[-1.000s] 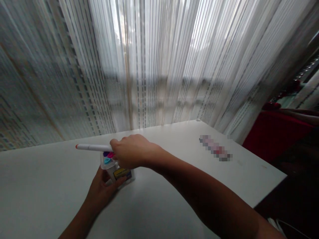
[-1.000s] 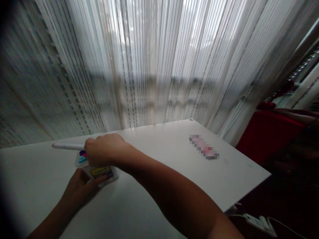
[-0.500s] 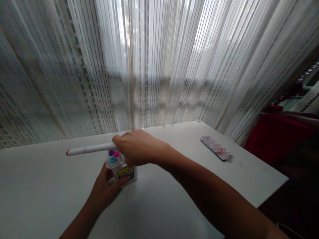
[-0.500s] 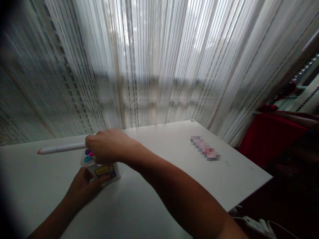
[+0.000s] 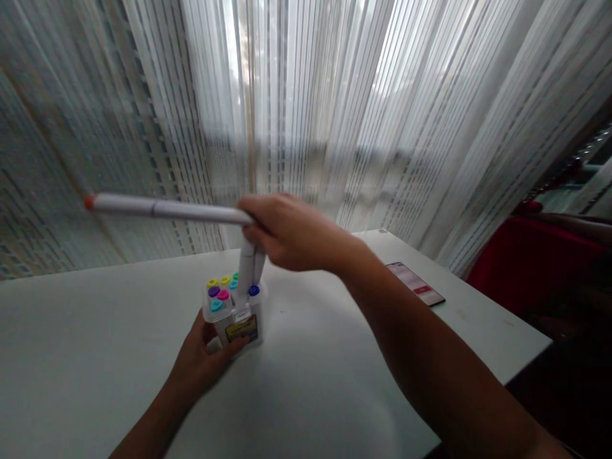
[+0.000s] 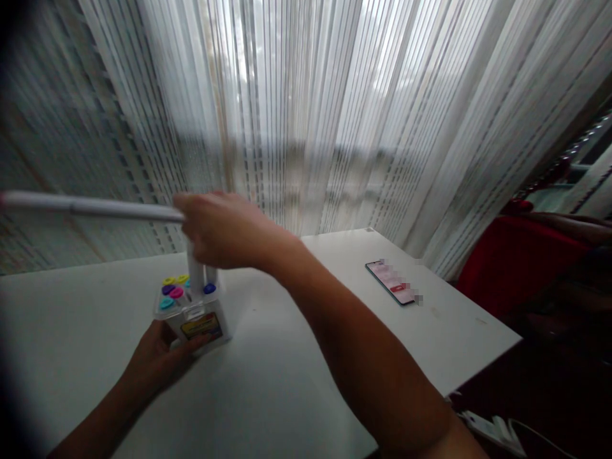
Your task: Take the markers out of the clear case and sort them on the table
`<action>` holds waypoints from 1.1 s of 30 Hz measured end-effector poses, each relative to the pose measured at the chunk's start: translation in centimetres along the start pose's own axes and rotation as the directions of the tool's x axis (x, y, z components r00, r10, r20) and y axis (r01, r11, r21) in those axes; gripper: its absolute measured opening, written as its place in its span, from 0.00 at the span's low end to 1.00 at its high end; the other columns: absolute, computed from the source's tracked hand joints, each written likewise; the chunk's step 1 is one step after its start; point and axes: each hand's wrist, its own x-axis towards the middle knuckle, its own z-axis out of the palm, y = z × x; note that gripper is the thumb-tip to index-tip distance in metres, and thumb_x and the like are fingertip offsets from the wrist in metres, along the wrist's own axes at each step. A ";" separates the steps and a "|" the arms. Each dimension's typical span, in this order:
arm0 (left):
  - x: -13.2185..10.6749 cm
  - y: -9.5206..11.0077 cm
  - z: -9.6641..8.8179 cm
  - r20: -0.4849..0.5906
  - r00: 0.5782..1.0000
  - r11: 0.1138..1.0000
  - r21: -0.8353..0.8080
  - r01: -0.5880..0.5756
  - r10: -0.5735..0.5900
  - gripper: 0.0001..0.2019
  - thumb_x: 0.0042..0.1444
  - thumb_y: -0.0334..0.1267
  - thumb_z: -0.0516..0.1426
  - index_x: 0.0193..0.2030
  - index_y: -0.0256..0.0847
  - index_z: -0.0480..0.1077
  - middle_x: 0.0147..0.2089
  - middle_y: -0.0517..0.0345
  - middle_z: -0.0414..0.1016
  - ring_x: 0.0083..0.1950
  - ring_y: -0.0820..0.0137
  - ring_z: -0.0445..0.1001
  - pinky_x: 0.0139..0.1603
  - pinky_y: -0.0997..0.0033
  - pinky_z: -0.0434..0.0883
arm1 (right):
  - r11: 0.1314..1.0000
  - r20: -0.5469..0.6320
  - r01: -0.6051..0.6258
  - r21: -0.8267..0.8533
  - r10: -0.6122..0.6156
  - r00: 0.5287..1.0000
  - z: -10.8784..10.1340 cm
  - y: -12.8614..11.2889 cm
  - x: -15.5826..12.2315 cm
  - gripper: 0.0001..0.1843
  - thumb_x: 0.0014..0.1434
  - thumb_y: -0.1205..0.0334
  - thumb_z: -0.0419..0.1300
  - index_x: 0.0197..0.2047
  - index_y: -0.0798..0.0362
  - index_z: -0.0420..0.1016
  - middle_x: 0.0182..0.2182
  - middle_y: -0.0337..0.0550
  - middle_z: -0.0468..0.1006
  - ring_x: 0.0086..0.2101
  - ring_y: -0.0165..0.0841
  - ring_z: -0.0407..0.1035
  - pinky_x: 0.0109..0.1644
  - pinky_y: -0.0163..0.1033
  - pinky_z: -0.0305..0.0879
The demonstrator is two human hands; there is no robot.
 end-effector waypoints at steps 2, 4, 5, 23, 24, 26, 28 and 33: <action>0.0 0.1 0.0 -0.014 1.000 1.000 0.008 0.004 -0.004 0.36 0.34 0.52 0.72 0.50 0.41 0.68 0.45 0.48 0.82 0.46 0.51 0.82 0.48 0.52 0.79 | 0.996 -0.191 -0.060 0.070 0.072 0.979 -1.7 1.8 -0.9 0.08 0.65 0.67 0.50 0.40 0.56 0.71 0.34 0.37 0.72 0.37 0.31 0.69 0.41 0.37 0.64; -0.1 0.3 0.1 -0.032 0.999 1.000 0.020 0.012 -0.011 0.36 0.34 0.52 0.72 0.50 0.42 0.69 0.45 0.48 0.82 0.46 0.50 0.82 0.48 0.51 0.79 | 0.981 -0.381 -0.105 0.166 0.162 0.910 -2.2 4.3 -2.1 0.09 0.65 0.64 0.49 0.37 0.54 0.70 0.30 0.35 0.68 0.33 0.29 0.68 0.37 0.35 0.64; -0.2 0.4 0.2 -0.038 0.999 1.000 0.023 0.016 -0.016 0.36 0.34 0.52 0.72 0.50 0.42 0.69 0.45 0.48 0.82 0.46 0.50 0.82 0.49 0.50 0.79 | 0.967 -0.469 -0.122 0.225 0.217 0.856 -1.8 5.7 -2.7 0.09 0.65 0.63 0.50 0.35 0.54 0.69 0.28 0.35 0.67 0.30 0.28 0.66 0.33 0.34 0.63; -0.5 -0.3 -0.2 -0.063 0.997 0.997 0.064 0.048 -0.044 0.31 0.36 0.53 0.71 0.47 0.43 0.74 0.44 0.47 0.83 0.48 0.49 0.81 0.51 0.50 0.78 | 0.484 0.046 -0.747 0.456 0.825 0.563 19.3 9.8 -8.2 0.08 0.62 0.65 0.49 0.34 0.53 0.68 0.27 0.41 0.74 0.31 0.33 0.69 0.32 0.33 0.60; -0.6 -0.3 -0.3 -0.057 0.997 0.995 0.077 0.057 -0.052 0.29 0.37 0.54 0.71 0.45 0.43 0.75 0.44 0.47 0.83 0.47 0.49 0.82 0.51 0.50 0.79 | 0.488 0.070 -0.757 0.435 0.820 0.568 19.4 9.8 -8.2 0.08 0.61 0.66 0.50 0.34 0.53 0.68 0.29 0.42 0.75 0.32 0.34 0.70 0.33 0.34 0.60; -0.7 -0.1 -0.4 -0.043 0.996 0.992 0.093 0.082 -0.078 0.26 0.38 0.55 0.70 0.42 0.43 0.76 0.42 0.48 0.84 0.46 0.49 0.82 0.51 0.50 0.79 | 0.499 0.118 -0.773 0.393 0.806 0.580 19.1 9.6 -8.4 0.06 0.60 0.67 0.52 0.34 0.53 0.69 0.32 0.45 0.77 0.35 0.35 0.70 0.36 0.35 0.60; -0.9 0.2 -0.4 -0.040 0.993 0.989 0.095 0.111 -0.107 0.26 0.38 0.56 0.70 0.42 0.43 0.77 0.42 0.49 0.84 0.46 0.49 0.82 0.50 0.50 0.80 | 0.545 0.181 -0.784 0.297 0.774 0.606 18.6 9.2 -8.5 0.07 0.61 0.67 0.52 0.38 0.53 0.71 0.37 0.48 0.79 0.38 0.36 0.71 0.38 0.36 0.60; -0.8 0.4 -0.6 -0.032 0.996 0.993 0.086 0.087 -0.085 0.32 0.36 0.56 0.70 0.48 0.45 0.77 0.40 0.50 0.85 0.45 0.47 0.83 0.45 0.50 0.82 | 0.732 0.371 -0.681 -0.009 0.635 0.678 17.1 7.3 -8.5 0.13 0.64 0.66 0.51 0.49 0.56 0.72 0.46 0.56 0.80 0.44 0.41 0.74 0.41 0.39 0.62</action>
